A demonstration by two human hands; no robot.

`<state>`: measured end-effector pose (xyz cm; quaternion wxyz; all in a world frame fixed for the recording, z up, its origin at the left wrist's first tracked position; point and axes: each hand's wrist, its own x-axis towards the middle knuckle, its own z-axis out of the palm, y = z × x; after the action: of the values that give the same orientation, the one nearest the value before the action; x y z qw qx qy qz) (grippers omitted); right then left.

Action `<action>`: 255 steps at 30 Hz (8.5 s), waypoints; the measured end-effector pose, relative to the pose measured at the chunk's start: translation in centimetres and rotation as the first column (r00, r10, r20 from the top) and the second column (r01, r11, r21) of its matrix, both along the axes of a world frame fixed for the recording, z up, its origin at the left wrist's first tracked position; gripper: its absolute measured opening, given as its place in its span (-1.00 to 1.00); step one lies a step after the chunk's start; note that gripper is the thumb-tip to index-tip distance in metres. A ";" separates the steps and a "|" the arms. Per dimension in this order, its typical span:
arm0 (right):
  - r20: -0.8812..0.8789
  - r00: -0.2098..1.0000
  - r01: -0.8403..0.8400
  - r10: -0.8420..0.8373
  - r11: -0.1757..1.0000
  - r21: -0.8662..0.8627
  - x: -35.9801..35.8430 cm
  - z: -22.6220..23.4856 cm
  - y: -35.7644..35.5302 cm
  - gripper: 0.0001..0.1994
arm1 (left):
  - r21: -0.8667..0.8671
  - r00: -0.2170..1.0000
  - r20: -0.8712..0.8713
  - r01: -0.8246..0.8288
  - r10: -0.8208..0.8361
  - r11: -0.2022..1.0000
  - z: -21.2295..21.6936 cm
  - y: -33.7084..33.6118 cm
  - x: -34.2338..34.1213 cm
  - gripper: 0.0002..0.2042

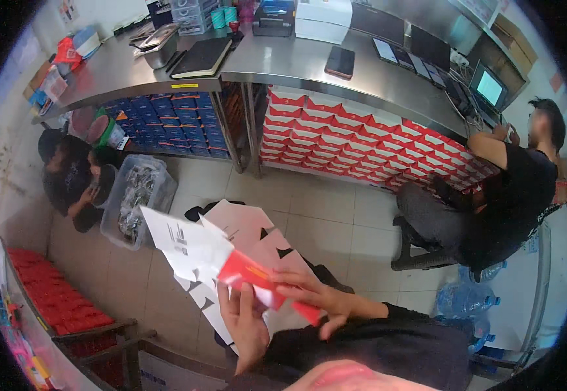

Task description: The person folds flat cardboard sheets into takeout food boxes and stacks them on a counter.

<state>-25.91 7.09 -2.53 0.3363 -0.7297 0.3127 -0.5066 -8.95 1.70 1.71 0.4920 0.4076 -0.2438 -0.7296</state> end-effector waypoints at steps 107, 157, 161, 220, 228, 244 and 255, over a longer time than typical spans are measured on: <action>-0.392 0.824 0.278 -0.409 0.895 -0.348 -0.4 2.5 -1.2 -0.69 | -0.443 0.451 0.867 0.892 0.211 -0.088 -1.8 -6.1 2.3 -0.81; 0.336 0.790 0.474 -0.514 0.858 0.198 -4.0 1.2 -3.0 -0.65 | -0.457 0.439 0.823 0.889 0.360 -0.040 -5.8 -6.5 6.9 -0.61; -0.092 0.652 0.729 -0.753 0.655 -0.197 -0.3 5.0 -7.1 -0.56 | -0.649 0.187 0.425 0.745 0.885 0.154 -7.2 -5.1 9.0 -0.65; -0.232 0.921 0.389 -0.313 0.707 0.591 2.4 -2.2 -2.4 -0.58 | -0.316 0.784 0.616 0.329 -0.071 0.890 -11.0 0.4 12.3 -0.48; -0.845 0.532 0.151 0.063 0.974 0.168 4.4 2.3 -7.1 0.11 | -0.122 0.116 0.993 0.917 0.038 0.380 -6.1 -4.8 11.8 -0.14; -0.815 0.561 0.175 -0.146 0.983 -0.055 2.4 1.6 -5.3 0.11 | -0.391 0.350 0.920 0.843 0.175 0.370 -8.9 -4.9 10.3 -0.17; 0.027 0.915 0.334 -0.401 0.795 0.506 4.9 -8.1 0.1 0.06 | -0.785 0.705 0.582 0.359 0.405 0.504 -18.4 -1.4 1.7 0.00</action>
<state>-21.02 7.19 -10.62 0.4254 -0.5097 0.5437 -0.5134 -7.26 0.29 -16.69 0.5025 0.3557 -0.7356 -0.2825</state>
